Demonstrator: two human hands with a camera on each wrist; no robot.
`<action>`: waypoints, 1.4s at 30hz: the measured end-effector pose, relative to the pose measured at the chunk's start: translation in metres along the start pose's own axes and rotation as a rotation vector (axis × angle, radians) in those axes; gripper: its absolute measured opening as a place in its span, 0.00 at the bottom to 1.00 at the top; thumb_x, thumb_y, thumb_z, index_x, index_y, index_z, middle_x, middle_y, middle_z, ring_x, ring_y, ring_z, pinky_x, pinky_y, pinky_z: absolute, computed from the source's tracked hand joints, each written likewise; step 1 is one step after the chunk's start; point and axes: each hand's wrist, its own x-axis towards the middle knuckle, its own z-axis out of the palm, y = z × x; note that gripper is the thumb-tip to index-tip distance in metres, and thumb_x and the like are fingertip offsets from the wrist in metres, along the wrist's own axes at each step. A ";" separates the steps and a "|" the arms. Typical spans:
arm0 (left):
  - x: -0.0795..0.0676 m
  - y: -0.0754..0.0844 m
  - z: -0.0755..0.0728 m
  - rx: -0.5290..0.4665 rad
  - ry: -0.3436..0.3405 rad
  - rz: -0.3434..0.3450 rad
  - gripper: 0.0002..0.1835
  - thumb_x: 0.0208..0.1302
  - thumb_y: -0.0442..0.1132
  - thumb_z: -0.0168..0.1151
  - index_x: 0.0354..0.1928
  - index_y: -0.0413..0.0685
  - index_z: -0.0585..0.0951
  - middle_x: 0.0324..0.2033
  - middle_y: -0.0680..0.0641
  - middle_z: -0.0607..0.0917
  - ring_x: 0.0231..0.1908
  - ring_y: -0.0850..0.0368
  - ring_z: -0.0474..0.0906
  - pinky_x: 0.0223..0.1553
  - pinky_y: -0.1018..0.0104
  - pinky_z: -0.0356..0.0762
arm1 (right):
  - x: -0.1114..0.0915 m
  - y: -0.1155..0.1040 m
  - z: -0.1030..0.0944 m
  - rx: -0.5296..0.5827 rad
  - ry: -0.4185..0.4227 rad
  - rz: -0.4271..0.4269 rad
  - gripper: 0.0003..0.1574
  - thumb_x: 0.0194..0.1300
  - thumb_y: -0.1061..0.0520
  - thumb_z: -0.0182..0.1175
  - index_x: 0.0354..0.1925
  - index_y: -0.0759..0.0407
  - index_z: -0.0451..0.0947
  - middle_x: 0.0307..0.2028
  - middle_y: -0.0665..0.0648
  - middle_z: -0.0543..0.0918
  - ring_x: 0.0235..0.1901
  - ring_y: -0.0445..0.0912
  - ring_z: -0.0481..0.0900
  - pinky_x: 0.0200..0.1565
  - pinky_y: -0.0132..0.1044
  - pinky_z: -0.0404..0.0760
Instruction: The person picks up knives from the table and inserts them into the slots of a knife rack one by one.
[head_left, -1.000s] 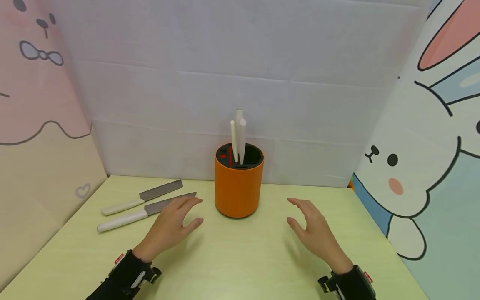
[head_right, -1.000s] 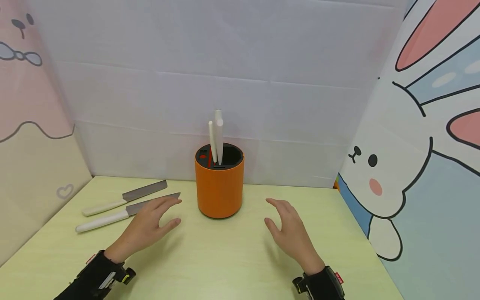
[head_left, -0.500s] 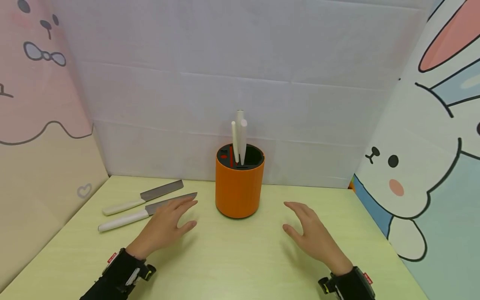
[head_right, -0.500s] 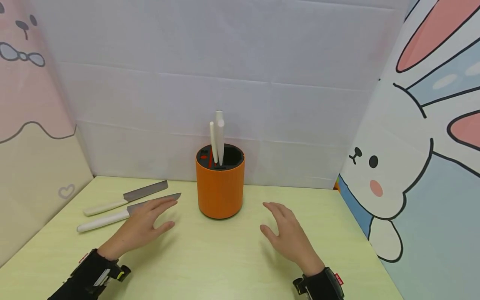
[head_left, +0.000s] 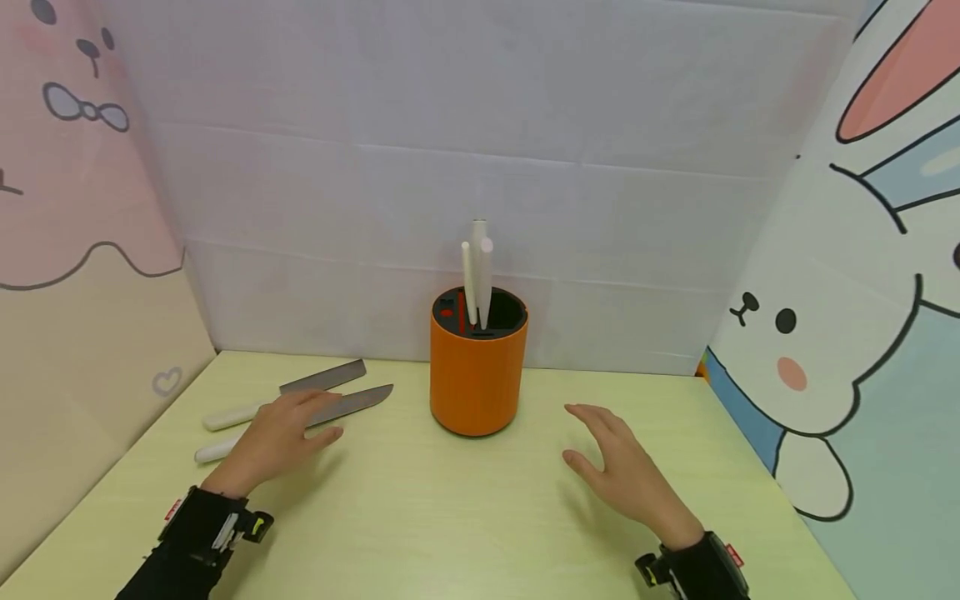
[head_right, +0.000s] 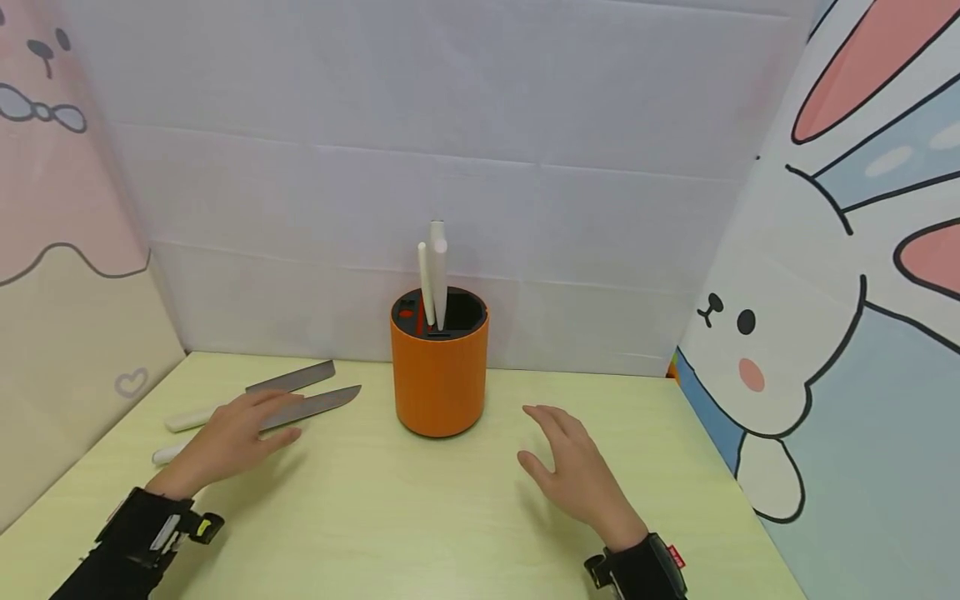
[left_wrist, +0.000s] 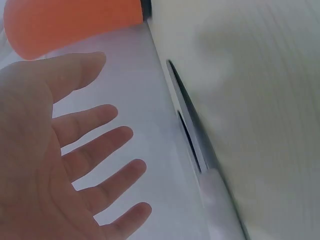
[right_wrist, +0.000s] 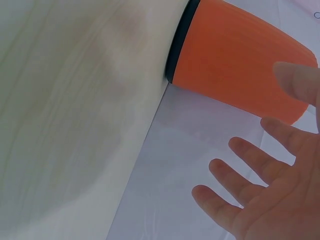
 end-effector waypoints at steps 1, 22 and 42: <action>-0.001 -0.003 -0.001 -0.001 -0.011 -0.012 0.26 0.63 0.54 0.63 0.60 0.51 0.75 0.55 0.43 0.77 0.53 0.39 0.72 0.43 0.33 0.69 | 0.000 0.000 0.000 -0.001 0.001 0.000 0.37 0.66 0.46 0.61 0.68 0.51 0.61 0.64 0.54 0.65 0.63 0.50 0.61 0.59 0.54 0.68; -0.043 -0.061 -0.017 0.030 -0.171 -0.245 0.21 0.59 0.47 0.66 0.48 0.39 0.79 0.40 0.39 0.80 0.35 0.45 0.77 0.32 0.47 0.75 | 0.001 0.000 -0.002 0.005 -0.002 -0.008 0.36 0.66 0.46 0.61 0.68 0.50 0.61 0.64 0.52 0.64 0.62 0.49 0.62 0.59 0.53 0.68; -0.042 -0.075 -0.011 0.050 -0.146 -0.117 0.16 0.52 0.38 0.72 0.43 0.42 0.82 0.31 0.51 0.79 0.28 0.58 0.72 0.31 0.58 0.72 | -0.001 0.001 -0.001 0.004 -0.018 0.007 0.36 0.67 0.46 0.60 0.68 0.49 0.61 0.64 0.51 0.65 0.62 0.49 0.62 0.59 0.53 0.68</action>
